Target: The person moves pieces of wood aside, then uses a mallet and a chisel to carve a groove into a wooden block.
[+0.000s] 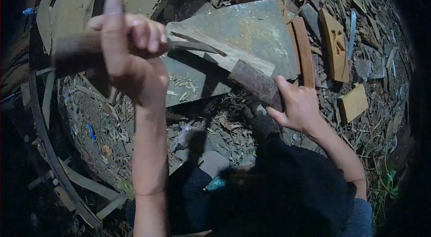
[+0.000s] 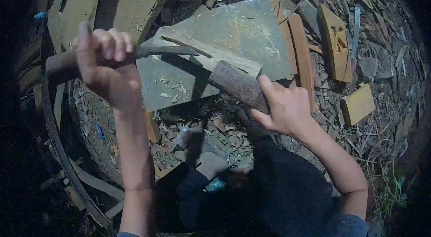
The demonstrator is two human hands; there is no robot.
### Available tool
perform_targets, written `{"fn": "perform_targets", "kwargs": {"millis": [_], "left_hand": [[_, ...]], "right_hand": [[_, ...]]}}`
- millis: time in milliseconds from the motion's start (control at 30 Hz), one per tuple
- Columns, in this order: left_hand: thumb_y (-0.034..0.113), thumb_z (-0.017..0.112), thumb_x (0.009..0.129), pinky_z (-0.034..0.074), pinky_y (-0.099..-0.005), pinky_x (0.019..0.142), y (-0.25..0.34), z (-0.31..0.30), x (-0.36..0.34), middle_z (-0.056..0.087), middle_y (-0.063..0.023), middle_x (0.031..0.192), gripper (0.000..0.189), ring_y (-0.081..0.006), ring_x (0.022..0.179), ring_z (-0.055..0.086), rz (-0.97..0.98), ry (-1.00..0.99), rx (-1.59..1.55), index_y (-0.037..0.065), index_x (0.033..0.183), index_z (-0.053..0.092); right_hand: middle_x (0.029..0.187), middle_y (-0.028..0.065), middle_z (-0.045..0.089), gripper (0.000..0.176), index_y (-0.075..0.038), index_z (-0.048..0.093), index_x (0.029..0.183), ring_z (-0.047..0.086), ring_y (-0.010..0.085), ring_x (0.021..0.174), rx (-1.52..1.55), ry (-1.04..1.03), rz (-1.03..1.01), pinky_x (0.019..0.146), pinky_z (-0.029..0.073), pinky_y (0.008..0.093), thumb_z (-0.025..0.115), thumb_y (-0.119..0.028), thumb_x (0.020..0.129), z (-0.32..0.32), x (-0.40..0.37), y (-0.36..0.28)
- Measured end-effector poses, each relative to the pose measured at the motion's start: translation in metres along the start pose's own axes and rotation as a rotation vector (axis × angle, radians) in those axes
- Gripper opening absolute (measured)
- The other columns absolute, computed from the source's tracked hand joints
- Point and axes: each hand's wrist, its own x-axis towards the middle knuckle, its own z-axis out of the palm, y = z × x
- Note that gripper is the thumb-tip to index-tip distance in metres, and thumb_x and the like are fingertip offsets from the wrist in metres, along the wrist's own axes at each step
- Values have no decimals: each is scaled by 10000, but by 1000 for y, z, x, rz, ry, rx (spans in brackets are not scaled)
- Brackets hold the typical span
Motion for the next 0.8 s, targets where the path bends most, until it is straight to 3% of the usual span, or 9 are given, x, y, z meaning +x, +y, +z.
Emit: {"fn": "perform_targets", "kwargs": {"millis": [133,267,333,467,633,767,800], "left_hand": [[155,611,922,379,-264,425,-21,7,-5,407,-13,541,261,-96,429,392,63,41,-24,64,794,402],[166,610,928,374,-256,421,-28,14,-8,414,-18,531,263,-88,428,395,53,37,53,60,795,409],[230,507,984,363,-282,517,-27,15,-10,346,16,572,257,-104,485,357,-22,-34,176,122,786,383],[200,562,960,355,-271,487,-33,24,-8,361,20,572,256,-87,476,352,-38,-33,199,116,784,396],[142,652,899,356,-241,401,-48,33,-6,474,0,529,234,-73,426,430,169,3,316,77,765,472],[161,652,897,370,-227,417,-56,31,-5,501,7,534,231,-67,439,457,233,22,346,67,750,501],[132,687,870,403,-236,537,-51,35,-11,563,47,574,239,-44,530,516,160,78,333,78,667,573]], "right_hand": [[809,134,646,599,-88,443,1118,645,351,672,31,7,10,556,483,450,724,-413,700,0,-1,1],[813,132,647,598,-88,443,1115,645,352,671,39,-16,15,552,483,449,723,-415,700,-1,0,2],[818,129,650,598,-90,445,1117,645,349,671,35,-8,9,548,483,448,723,-417,700,0,0,3],[827,130,653,603,-86,444,1117,647,347,677,68,-5,9,553,485,445,723,-421,700,0,0,3],[812,138,654,611,-80,445,1123,648,352,673,47,33,-2,546,484,446,720,-426,701,1,-1,3],[817,162,655,607,-78,444,1135,649,371,697,86,-15,53,568,487,463,697,-458,735,-6,1,-2],[834,186,657,619,-67,446,1152,650,385,732,192,-65,136,601,492,465,680,-480,755,-9,2,-2]]}}
